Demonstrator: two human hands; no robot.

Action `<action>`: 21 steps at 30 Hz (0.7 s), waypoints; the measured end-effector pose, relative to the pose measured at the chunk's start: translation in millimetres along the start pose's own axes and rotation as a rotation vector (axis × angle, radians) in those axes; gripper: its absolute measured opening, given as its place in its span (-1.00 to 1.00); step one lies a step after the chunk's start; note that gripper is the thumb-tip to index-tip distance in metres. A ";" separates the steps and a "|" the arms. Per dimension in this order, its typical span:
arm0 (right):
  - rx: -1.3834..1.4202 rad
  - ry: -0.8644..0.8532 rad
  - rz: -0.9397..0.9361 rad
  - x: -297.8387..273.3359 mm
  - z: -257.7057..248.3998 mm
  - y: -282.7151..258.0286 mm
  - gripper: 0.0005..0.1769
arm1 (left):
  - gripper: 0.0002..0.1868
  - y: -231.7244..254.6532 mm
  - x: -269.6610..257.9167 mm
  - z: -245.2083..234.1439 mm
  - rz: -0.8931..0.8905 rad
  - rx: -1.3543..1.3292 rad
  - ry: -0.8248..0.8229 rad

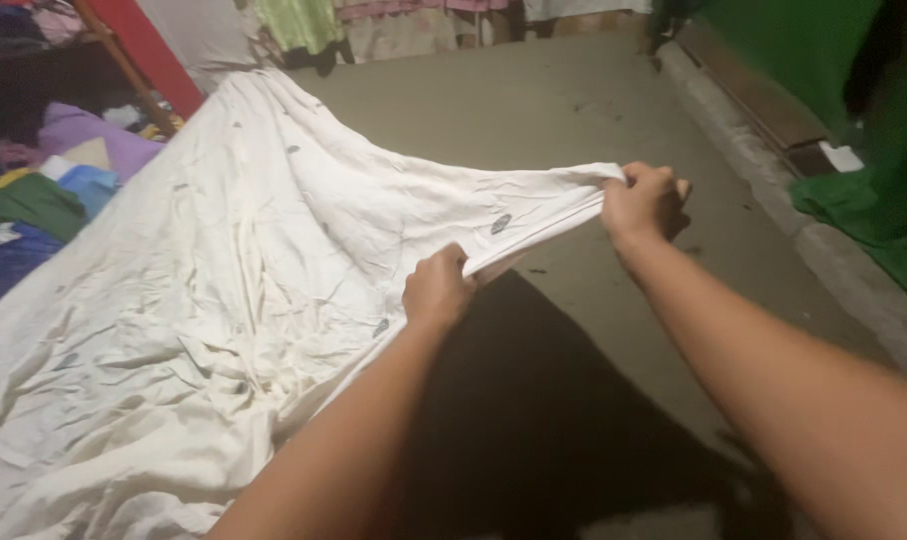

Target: The person unfolds and spreads a bedsheet over a mattress, tucking the corners and smoothing it by hand.

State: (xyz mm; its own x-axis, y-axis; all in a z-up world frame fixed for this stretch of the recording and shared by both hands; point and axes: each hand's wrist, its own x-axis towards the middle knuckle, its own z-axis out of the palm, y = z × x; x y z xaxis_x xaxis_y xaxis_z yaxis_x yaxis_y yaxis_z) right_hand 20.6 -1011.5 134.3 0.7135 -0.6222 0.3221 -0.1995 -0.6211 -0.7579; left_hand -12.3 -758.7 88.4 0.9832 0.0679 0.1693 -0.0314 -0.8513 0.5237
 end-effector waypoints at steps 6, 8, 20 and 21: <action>0.050 0.133 0.123 58.9 -31.9 23.1 -0.86 | -0.75 22.3 36.5 8.0 0.163 0.024 0.059; 0.058 0.158 0.185 82.5 -43.8 44.5 -0.84 | -0.73 63.1 65.6 22.1 0.244 -0.086 0.129; -0.037 0.134 -0.085 162.7 -8.2 122.9 -0.79 | -0.72 195.4 182.1 106.8 0.338 -0.461 -0.056; 0.042 0.131 -0.033 163.4 -7.2 121.3 -0.79 | -0.71 189.3 190.1 116.6 0.365 -0.439 -0.137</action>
